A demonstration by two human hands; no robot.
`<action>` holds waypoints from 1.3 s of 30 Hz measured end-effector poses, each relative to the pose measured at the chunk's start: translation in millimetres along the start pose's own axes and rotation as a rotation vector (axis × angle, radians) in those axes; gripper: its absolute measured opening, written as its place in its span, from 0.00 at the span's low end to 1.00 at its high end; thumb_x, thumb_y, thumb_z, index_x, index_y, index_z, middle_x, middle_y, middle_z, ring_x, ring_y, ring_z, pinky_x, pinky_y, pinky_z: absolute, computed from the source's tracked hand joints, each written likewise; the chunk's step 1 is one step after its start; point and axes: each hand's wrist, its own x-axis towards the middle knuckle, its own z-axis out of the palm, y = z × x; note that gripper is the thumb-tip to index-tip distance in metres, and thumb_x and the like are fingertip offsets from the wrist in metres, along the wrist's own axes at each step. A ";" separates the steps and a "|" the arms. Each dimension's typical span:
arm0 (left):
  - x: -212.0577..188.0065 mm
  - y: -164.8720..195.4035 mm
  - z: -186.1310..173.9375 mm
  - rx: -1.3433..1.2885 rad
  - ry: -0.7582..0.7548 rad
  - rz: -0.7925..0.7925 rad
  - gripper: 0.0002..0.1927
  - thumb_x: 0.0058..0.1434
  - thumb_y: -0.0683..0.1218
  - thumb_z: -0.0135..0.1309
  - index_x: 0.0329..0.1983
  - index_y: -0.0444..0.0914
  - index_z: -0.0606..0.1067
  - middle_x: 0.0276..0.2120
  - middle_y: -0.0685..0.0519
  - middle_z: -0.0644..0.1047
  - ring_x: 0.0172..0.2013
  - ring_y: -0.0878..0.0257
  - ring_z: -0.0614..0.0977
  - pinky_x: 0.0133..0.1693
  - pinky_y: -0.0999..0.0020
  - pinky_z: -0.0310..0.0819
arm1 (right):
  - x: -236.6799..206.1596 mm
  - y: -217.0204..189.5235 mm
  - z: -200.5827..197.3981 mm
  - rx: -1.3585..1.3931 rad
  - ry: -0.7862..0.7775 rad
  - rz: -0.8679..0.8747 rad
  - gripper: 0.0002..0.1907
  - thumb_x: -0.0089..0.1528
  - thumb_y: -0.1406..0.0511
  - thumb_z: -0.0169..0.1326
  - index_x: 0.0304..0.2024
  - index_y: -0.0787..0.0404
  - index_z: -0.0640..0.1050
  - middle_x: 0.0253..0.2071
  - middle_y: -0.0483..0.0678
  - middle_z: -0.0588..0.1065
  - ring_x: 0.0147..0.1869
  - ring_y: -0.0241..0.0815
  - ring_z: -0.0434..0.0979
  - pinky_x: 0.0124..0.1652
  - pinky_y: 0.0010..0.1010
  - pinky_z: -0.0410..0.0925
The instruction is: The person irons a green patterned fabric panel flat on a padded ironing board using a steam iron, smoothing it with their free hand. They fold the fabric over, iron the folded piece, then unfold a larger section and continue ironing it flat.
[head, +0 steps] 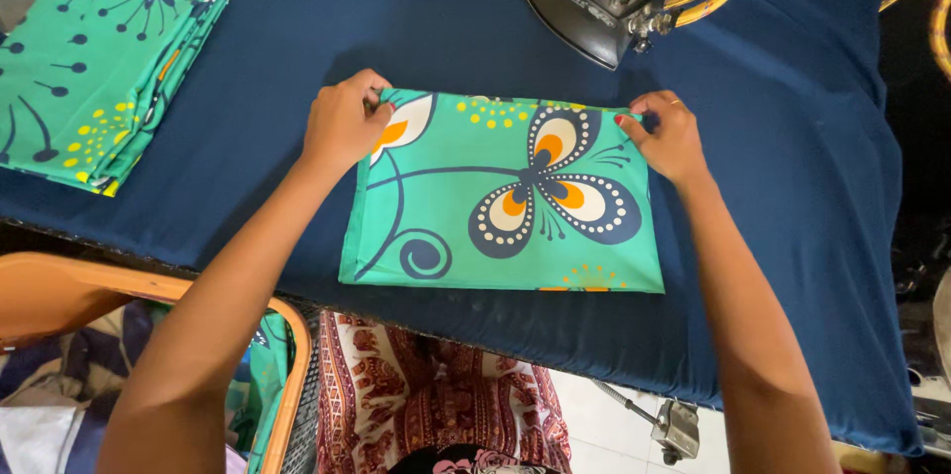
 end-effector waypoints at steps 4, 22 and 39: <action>-2.4 -2.2 3.1 0.057 -0.025 -0.074 0.10 0.57 0.41 0.62 0.42 0.39 0.77 0.31 0.50 0.83 0.31 0.52 0.85 0.35 0.58 0.77 | -0.6 -1.7 10.6 0.047 0.102 -0.085 0.12 0.61 0.67 0.69 0.38 0.64 0.77 0.48 0.52 0.75 0.46 0.47 0.78 0.41 0.33 0.72; -18.2 45.8 2.9 0.359 0.046 0.132 0.36 0.63 0.48 0.63 0.73 0.41 0.63 0.69 0.51 0.66 0.71 0.50 0.63 0.66 0.36 0.51 | -30.5 -74.3 13.2 -0.197 0.087 -0.242 0.42 0.64 0.62 0.68 0.73 0.66 0.61 0.67 0.50 0.70 0.77 0.63 0.64 0.70 0.50 0.60; -64.6 58.3 55.7 0.451 -0.417 0.357 0.43 0.62 0.73 0.44 0.76 0.51 0.57 0.76 0.53 0.51 0.75 0.52 0.46 0.67 0.30 0.29 | -65.0 -127.6 34.2 -0.277 -0.467 -0.173 0.39 0.63 0.41 0.49 0.75 0.38 0.61 0.80 0.42 0.48 0.84 0.52 0.35 0.70 0.68 0.37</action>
